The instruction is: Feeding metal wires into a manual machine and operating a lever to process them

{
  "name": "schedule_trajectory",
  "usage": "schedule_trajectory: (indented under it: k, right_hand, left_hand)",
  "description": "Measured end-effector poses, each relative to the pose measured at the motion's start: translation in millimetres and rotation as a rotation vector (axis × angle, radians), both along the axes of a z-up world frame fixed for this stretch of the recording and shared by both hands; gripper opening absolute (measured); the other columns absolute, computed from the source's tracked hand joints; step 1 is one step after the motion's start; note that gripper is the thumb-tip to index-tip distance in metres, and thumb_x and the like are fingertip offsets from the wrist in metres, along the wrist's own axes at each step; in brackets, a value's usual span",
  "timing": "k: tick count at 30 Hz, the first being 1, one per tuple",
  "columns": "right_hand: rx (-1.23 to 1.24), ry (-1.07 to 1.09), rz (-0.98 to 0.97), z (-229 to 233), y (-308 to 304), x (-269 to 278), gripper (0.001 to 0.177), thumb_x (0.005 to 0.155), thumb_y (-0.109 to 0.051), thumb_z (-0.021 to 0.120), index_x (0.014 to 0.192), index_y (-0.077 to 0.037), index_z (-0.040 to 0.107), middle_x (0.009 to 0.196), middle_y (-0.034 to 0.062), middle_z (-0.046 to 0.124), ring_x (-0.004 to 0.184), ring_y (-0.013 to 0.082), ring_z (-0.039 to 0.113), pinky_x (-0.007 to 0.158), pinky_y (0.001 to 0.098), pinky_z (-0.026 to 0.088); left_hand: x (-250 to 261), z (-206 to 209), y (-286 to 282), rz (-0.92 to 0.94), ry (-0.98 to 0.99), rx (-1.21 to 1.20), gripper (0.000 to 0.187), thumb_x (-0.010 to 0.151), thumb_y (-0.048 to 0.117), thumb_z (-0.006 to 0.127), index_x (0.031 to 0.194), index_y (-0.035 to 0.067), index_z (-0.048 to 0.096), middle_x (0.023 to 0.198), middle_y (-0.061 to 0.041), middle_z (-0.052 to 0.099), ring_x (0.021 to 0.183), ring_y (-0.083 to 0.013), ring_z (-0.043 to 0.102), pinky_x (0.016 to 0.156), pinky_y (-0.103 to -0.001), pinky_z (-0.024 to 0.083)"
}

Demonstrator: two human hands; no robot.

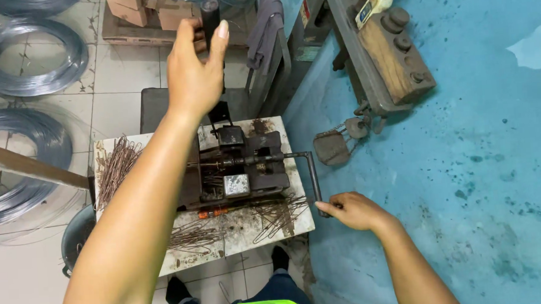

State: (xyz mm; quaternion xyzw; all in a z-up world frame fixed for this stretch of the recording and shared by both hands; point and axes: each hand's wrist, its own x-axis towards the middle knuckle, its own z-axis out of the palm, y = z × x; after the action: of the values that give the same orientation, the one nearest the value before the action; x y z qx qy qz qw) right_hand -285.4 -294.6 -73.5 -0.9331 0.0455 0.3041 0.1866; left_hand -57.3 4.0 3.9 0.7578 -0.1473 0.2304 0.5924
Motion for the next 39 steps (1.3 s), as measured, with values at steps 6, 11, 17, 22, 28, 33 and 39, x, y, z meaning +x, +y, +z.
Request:
schedule_trajectory:
  k: [6,11,17,22,28,33,39]
  right_hand:
    - [0.018,0.006,-0.043,-35.7,-11.5,0.0,0.061,0.096,-0.062,0.050,0.077,-0.007,0.070,0.077,0.0181,0.072,0.087,0.0379,0.070,0.079,0.0439,0.053]
    - [0.019,0.002,-0.037,-33.0,-9.3,3.2,0.061,0.097,-0.061,0.048,0.080,-0.006,0.070,0.079,0.0214,0.071,0.090,0.0409,0.069,0.080,0.0471,0.053]
    - [0.037,0.014,-0.059,-14.5,1.9,4.5,0.059,0.098,-0.059,0.048,0.082,-0.006,0.071,0.079,0.0194,0.071,0.090,0.0386,0.069,0.080,0.0458,0.053]
    - [0.035,0.029,-0.068,-17.1,1.7,4.0,0.057,0.098,-0.057,0.048,0.086,-0.006,0.071,0.081,0.0200,0.071,0.090,0.0373,0.069,0.081,0.0453,0.054]
    - [0.043,0.019,-0.103,-28.0,-4.0,4.9,0.057,0.099,-0.058,0.049,0.083,-0.007,0.072,0.078,0.0158,0.071,0.086,0.0330,0.069,0.079,0.0416,0.054]
    - [0.044,0.005,-0.092,-25.7,-2.3,2.2,0.055,0.098,-0.056,0.051,0.090,-0.006,0.073,0.086,0.0205,0.073,0.093,0.0373,0.070,0.081,0.0453,0.055]
    - [-0.003,-0.030,-0.100,-34.9,3.9,-0.5,0.053,0.097,-0.058,0.052,0.095,-0.010,0.073,0.090,0.0161,0.074,0.095,0.0339,0.071,0.083,0.0430,0.055]
  left_hand:
    - [5.1,-10.8,20.5,-0.121,0.286,0.141,0.072,0.100,0.033,0.070,0.151,0.002,0.029,0.143,-0.032,0.053,0.132,-0.0404,0.054,0.109,-0.050,0.049]
    - [-36.2,-9.1,19.3,-0.162,0.085,0.315,0.068,0.093,0.007,0.063,0.151,0.001,0.028,0.141,-0.037,0.050,0.133,-0.0535,0.046,0.113,-0.063,0.036]
    - [-84.3,-111.8,41.8,-0.070,-0.173,0.950,0.031,0.079,0.026,0.069,0.109,0.017,0.068,0.117,-0.004,0.064,0.124,-0.0238,0.053,0.111,-0.050,0.032]
    - [-101.1,-129.7,54.2,-0.116,0.067,1.207,0.033,0.080,0.035,0.066,0.111,0.024,0.069,0.119,0.001,0.062,0.129,-0.0202,0.043,0.112,-0.053,0.023]
    - [-98.3,-120.7,51.4,-0.045,0.143,1.355,0.029,0.092,0.020,0.050,0.112,0.027,0.070,0.118,0.003,0.067,0.121,-0.0199,0.044,0.105,-0.047,0.025]
    - [-100.7,-115.9,40.7,-0.112,0.196,1.396,0.035,0.096,0.011,0.046,0.115,0.022,0.073,0.099,-0.003,0.075,0.118,-0.0231,0.052,0.097,-0.045,0.033]
    - [-109.4,-103.0,40.2,-0.144,0.232,1.279,0.037,0.096,0.009,0.045,0.122,0.021,0.069,0.096,-0.005,0.076,0.115,-0.0253,0.051,0.095,-0.047,0.034]
